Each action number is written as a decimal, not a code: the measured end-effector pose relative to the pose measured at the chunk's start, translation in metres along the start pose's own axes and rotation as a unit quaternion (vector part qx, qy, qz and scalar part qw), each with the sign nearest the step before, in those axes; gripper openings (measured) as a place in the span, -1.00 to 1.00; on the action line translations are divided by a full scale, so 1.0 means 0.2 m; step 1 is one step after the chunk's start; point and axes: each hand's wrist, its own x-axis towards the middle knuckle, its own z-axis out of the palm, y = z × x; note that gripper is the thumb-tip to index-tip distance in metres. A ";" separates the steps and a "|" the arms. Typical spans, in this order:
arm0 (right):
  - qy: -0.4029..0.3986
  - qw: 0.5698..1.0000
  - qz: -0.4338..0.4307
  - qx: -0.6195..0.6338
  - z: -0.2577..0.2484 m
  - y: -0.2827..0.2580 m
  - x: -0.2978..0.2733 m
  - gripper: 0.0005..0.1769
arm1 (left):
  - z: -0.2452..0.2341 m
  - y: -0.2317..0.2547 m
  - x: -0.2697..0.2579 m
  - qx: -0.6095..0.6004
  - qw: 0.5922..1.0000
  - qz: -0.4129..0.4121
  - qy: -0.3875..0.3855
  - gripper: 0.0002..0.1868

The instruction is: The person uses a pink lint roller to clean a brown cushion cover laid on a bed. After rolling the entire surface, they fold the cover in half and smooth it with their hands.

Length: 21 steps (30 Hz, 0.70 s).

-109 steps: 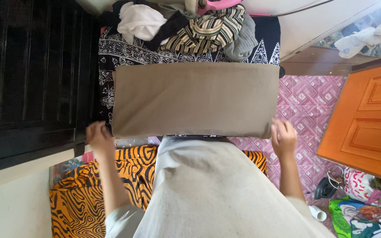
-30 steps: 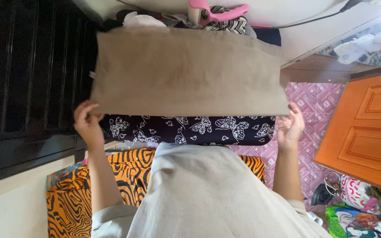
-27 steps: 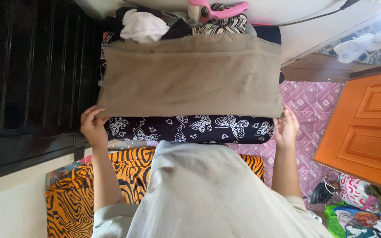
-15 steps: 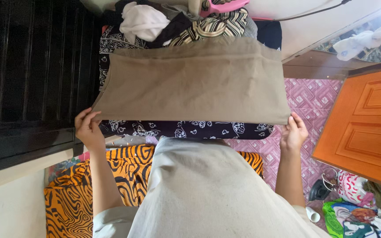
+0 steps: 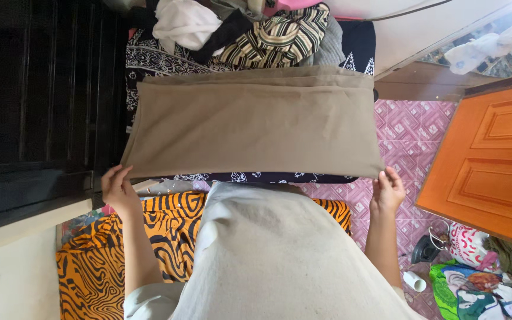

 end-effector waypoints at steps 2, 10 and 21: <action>0.017 0.999 0.034 0.000 0.01 0.02 0.01 -0.72 | 0.00 -0.01 -0.02 0.022 1.000 -0.003 -0.006 -0.62; 0.074 0.997 -0.034 0.015 -0.01 0.05 0.00 -0.75 | 0.00 -0.03 -0.04 0.029 0.999 0.019 -0.018 -0.64; 0.165 0.943 0.247 -0.148 0.01 0.04 0.09 -0.72 | 0.06 0.03 0.06 0.173 0.972 -0.077 -0.137 -0.73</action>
